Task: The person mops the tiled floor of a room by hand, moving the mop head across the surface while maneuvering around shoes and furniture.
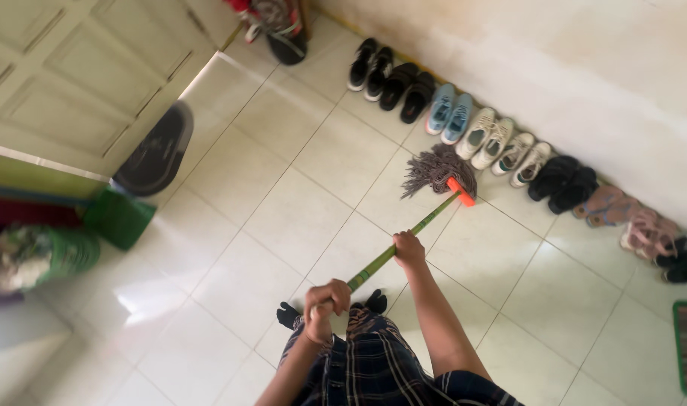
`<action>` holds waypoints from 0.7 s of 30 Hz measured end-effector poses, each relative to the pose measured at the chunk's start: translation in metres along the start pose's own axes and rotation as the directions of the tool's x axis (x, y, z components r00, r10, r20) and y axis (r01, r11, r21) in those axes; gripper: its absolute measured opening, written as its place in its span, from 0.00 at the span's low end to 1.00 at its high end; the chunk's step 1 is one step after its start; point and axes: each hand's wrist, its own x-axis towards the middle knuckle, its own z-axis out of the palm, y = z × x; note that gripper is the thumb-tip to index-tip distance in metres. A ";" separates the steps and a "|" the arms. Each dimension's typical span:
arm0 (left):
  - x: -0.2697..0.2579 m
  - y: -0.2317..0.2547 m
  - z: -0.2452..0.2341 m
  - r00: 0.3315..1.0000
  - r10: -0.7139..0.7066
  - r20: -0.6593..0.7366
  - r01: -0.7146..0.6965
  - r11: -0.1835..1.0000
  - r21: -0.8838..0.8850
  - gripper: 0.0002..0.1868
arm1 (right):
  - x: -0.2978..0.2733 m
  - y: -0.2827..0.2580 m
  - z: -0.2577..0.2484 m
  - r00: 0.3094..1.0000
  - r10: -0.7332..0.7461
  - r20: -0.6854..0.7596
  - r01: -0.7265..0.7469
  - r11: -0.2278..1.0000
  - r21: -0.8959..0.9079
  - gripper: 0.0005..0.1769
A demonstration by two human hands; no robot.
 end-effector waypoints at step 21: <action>-0.105 0.197 -0.193 0.931 0.156 -0.331 -0.140 0.987 0.073 0.22 | -0.031 -0.323 0.113 0.884 -0.467 -0.024 0.463 0.868 0.181 0.03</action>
